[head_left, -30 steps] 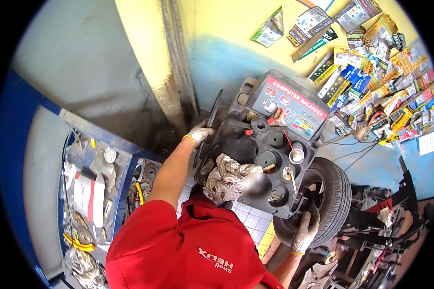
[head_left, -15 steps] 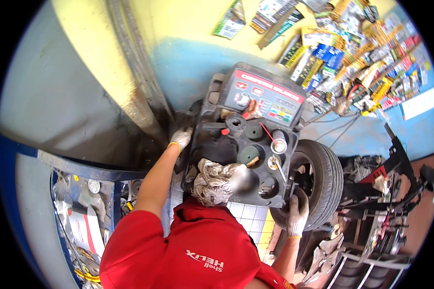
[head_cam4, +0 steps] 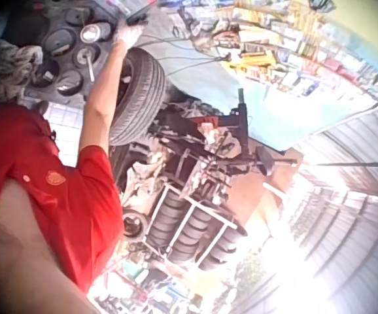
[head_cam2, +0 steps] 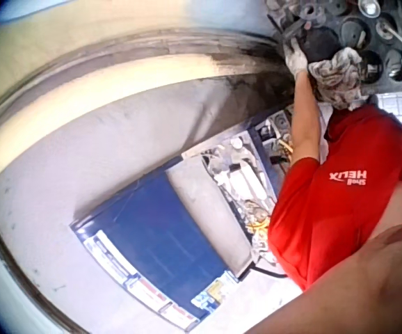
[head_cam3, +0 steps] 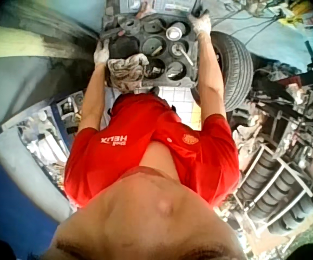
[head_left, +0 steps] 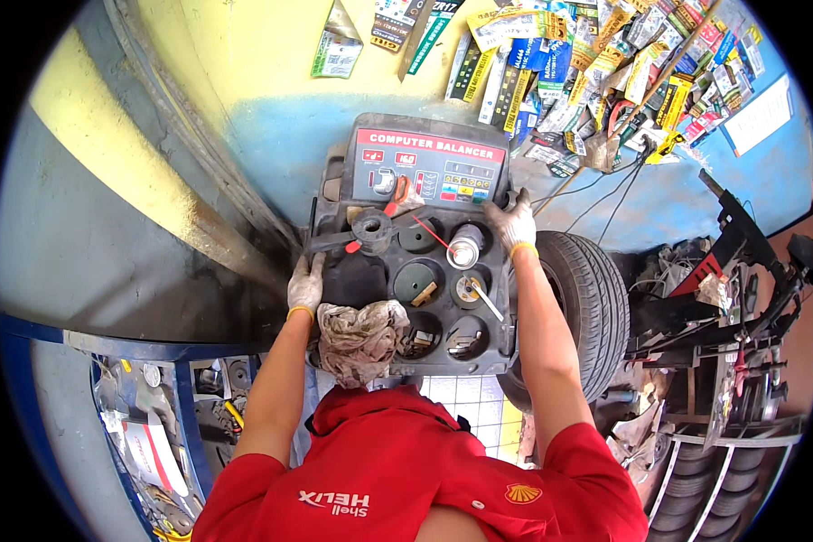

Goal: The person operates a computerized wheel balancer to balance a car tire. They mount the tire onto the balancer, input parameters into the control panel, and run the machine. The person then removes the tire, walks around the workshop, and returns to repeat the process with another tire.

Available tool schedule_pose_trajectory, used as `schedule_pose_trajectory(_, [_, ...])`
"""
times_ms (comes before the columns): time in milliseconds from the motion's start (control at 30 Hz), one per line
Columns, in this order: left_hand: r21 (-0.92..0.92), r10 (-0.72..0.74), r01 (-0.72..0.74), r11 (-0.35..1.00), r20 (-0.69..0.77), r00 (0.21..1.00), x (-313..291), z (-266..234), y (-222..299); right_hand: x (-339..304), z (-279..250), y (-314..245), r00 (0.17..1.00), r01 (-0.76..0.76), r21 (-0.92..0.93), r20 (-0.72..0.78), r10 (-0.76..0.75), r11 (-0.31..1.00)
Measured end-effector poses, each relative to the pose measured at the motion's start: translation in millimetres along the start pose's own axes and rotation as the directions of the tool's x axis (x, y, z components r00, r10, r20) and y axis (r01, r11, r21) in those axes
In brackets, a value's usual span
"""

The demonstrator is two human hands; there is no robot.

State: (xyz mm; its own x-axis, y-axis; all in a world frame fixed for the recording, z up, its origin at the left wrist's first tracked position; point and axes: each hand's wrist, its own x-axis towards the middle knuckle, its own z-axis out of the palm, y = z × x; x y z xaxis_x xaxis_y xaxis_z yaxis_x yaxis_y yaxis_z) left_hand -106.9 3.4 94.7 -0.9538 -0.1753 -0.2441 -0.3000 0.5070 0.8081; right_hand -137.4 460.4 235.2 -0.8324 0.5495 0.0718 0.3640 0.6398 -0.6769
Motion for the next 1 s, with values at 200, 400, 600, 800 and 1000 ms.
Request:
schedule_pose_trajectory(200, [0.158, -0.044, 0.048, 0.986, -0.029, 0.999, 6, 1, -3, 42, 38, -29, 0.994, -0.079, -0.086, 0.069, 0.085, 0.993])
schedule_pose_trajectory(400, [0.236, -0.054, 0.068, 0.969, -0.068, 0.996, 7, 4, -7, 43, 60, -29, 0.989, -0.063, -0.082, -0.136, 0.052, 0.995])
schedule_pose_trajectory(600, [0.228, -0.007, 0.032, 0.973, -0.110, 0.994, 7, 5, -17, 42, 71, -26, 0.981, -0.040, -0.092, -0.193, 0.022, 0.995])
schedule_pose_trajectory(800, [0.219, 0.023, 0.000, 0.976, -0.102, 0.995, 16, 8, -22, 45, 67, -25, 0.982, -0.029, -0.062, -0.188, 0.017, 0.998])
schedule_pose_trajectory(1000, [0.200, 0.014, 0.010, 0.980, -0.117, 0.993, 16, 8, -24, 42, 60, -34, 0.987, -0.035, -0.059, -0.157, 0.025, 0.998])
